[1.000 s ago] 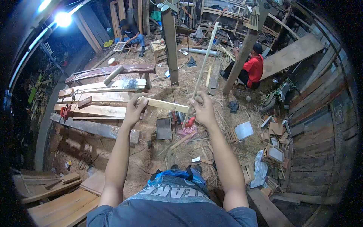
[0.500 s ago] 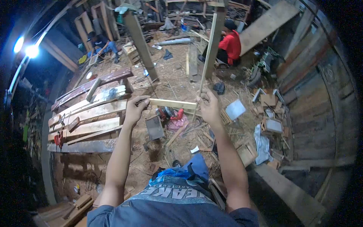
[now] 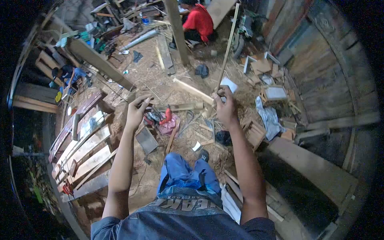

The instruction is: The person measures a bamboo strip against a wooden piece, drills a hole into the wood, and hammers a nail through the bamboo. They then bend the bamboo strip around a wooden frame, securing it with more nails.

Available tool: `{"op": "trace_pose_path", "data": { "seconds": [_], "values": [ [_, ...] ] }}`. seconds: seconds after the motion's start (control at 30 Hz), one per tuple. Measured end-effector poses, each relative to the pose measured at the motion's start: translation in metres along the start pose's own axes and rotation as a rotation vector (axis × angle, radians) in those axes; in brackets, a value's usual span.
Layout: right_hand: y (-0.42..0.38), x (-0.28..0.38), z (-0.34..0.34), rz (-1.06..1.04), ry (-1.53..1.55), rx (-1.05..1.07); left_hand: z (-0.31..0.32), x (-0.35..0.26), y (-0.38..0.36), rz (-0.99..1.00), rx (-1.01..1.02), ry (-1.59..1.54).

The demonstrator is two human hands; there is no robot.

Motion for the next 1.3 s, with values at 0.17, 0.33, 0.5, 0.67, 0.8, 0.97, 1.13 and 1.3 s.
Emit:
{"op": "trace_pose_path", "data": {
  "seconds": [0.17,0.33,0.5,0.67,0.8,0.97,1.13,1.3],
  "values": [
    [0.011,-0.052,-0.030,0.114,-0.025,-0.046,0.029,0.048,0.036,-0.112,0.091,0.029],
    [0.024,-0.135,-0.032,0.242,-0.096,-0.071,0.053,0.136,0.090,-0.216,0.202,0.078],
    [0.019,-0.303,-0.020,0.133,-0.250,-0.087,0.093,0.278,0.140,-0.098,0.248,0.149],
    [0.001,-0.486,0.005,0.140,-0.274,-0.120,0.160,0.470,0.188,-0.035,0.444,0.267],
    [-0.008,-0.618,0.026,0.029,-0.177,-0.100,0.224,0.589,0.221,0.042,0.586,0.319],
    [-0.012,-0.720,0.040,-0.034,-0.105,-0.090,0.271,0.693,0.233,0.216,0.556,0.339],
    [-0.036,-0.755,0.053,0.007,-0.034,-0.285,0.284,0.750,0.205,0.058,0.613,0.318],
    [-0.049,-0.780,0.035,-0.013,0.043,-0.230,0.305,0.753,0.189,0.201,0.657,0.288]
  ]
}}
Point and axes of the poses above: each hand's wrist, its own y-axis towards the middle knuckle, its own z-axis out of the palm, x = y × z, the point moved 1 cm from there along y, towards the middle knuckle, and after that the axes turned 1 degree about -x, right-handed, at the moved point
